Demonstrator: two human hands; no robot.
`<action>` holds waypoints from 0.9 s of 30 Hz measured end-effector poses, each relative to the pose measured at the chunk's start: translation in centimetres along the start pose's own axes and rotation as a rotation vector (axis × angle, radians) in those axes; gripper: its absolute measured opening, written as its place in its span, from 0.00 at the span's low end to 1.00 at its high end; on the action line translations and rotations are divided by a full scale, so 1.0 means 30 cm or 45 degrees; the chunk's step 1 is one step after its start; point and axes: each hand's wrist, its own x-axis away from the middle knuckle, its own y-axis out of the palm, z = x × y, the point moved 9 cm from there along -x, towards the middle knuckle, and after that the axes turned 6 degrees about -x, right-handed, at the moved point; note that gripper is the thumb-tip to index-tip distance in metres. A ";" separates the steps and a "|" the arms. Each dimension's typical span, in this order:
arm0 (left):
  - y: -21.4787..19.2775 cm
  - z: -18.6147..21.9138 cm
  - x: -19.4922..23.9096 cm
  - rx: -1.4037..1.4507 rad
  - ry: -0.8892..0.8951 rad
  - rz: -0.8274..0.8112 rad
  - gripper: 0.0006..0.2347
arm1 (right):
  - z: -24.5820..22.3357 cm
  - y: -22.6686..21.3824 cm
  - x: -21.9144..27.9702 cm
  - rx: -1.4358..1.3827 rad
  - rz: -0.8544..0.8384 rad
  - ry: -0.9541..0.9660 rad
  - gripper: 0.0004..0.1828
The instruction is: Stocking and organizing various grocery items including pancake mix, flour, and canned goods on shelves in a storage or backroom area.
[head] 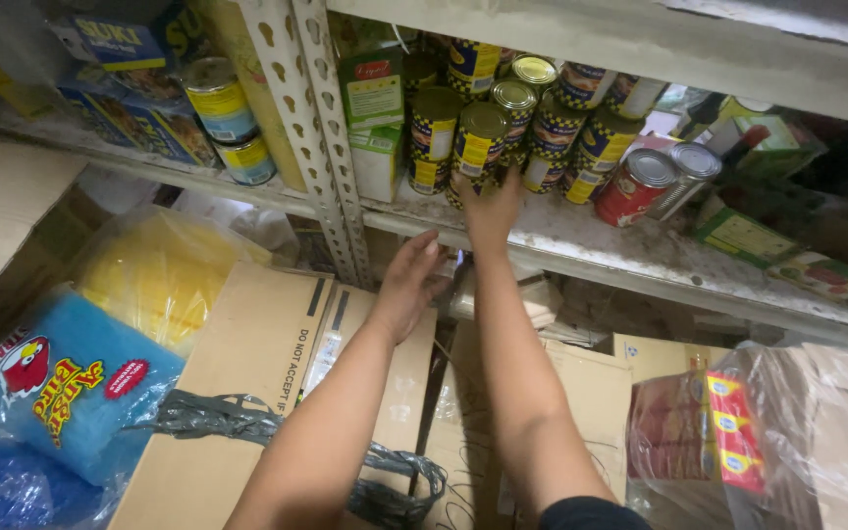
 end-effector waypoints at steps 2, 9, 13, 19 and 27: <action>-0.001 -0.014 -0.006 -0.013 0.003 -0.002 0.25 | -0.042 -0.064 0.085 -0.046 0.018 -0.007 0.45; 0.003 -0.084 -0.035 0.238 -0.059 0.003 0.21 | -0.261 -0.264 0.425 -0.537 -0.221 0.456 0.31; -0.001 -0.087 -0.103 -0.191 0.214 0.039 0.19 | -0.353 -0.336 0.538 -0.550 -0.328 0.530 0.29; -0.026 0.182 0.114 -0.609 0.656 0.257 0.21 | -0.589 -0.391 0.607 -0.630 -0.534 0.336 0.30; -0.259 0.572 0.927 -0.973 0.937 0.350 0.13 | -1.181 -0.346 0.888 -1.278 -1.110 0.408 0.27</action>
